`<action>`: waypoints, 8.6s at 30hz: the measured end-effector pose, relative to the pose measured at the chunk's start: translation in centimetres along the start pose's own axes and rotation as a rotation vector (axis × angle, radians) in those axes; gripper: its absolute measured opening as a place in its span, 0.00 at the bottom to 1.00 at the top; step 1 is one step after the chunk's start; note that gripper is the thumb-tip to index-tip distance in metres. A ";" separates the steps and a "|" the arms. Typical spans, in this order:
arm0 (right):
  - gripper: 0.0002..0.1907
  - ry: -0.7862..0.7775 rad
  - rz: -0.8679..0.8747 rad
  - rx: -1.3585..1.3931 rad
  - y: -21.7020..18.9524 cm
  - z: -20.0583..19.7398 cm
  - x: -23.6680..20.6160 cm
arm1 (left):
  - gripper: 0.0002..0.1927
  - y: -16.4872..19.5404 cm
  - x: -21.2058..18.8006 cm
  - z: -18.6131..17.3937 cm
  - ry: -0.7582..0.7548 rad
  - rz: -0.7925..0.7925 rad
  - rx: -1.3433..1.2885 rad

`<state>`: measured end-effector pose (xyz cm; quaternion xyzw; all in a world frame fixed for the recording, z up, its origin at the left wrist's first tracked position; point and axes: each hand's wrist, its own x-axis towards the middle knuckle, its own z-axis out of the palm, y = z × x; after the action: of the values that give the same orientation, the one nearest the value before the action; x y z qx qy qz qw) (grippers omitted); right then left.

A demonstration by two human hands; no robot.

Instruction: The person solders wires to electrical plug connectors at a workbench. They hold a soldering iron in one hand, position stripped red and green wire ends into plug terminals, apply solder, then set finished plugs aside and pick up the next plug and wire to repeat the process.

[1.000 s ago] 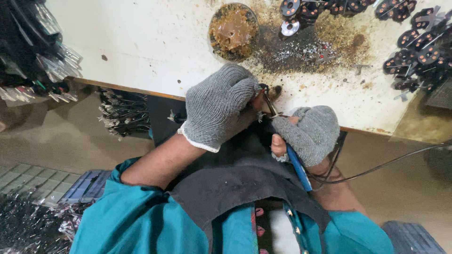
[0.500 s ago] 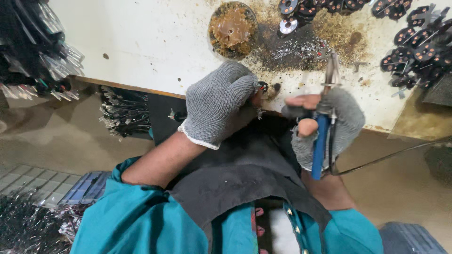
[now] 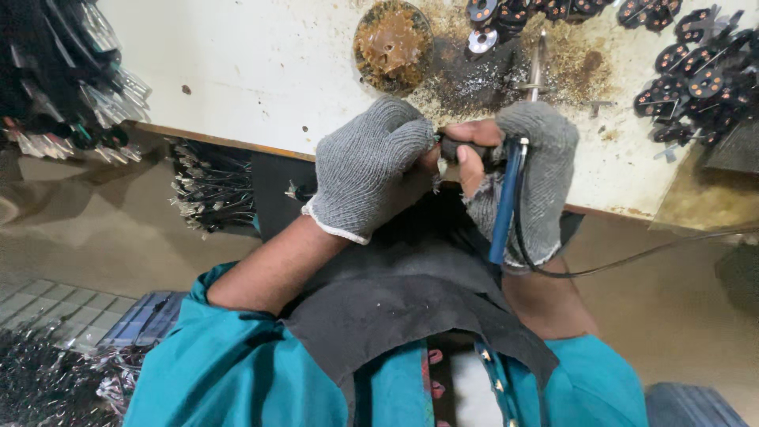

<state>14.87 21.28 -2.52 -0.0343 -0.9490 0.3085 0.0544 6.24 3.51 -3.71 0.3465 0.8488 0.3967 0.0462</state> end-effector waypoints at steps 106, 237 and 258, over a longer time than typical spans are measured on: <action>0.12 0.040 0.242 0.541 0.8 1.8 -2.8 | 0.28 -1.1 -3.2 -0.2 -0.330 0.136 -0.293; 0.23 0.272 0.208 0.581 1.6 1.0 -3.3 | 0.26 -2.7 -4.2 -8.1 -0.257 -0.777 -1.559; 0.12 0.394 0.133 0.588 -0.1 -2.6 -1.9 | 0.07 4.1 10.7 -10.9 0.065 0.354 0.375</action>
<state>17.09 22.51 -0.58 -0.1379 -0.7867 0.5586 0.2238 -3.45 5.05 8.76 0.4791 0.8347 0.2453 -0.1164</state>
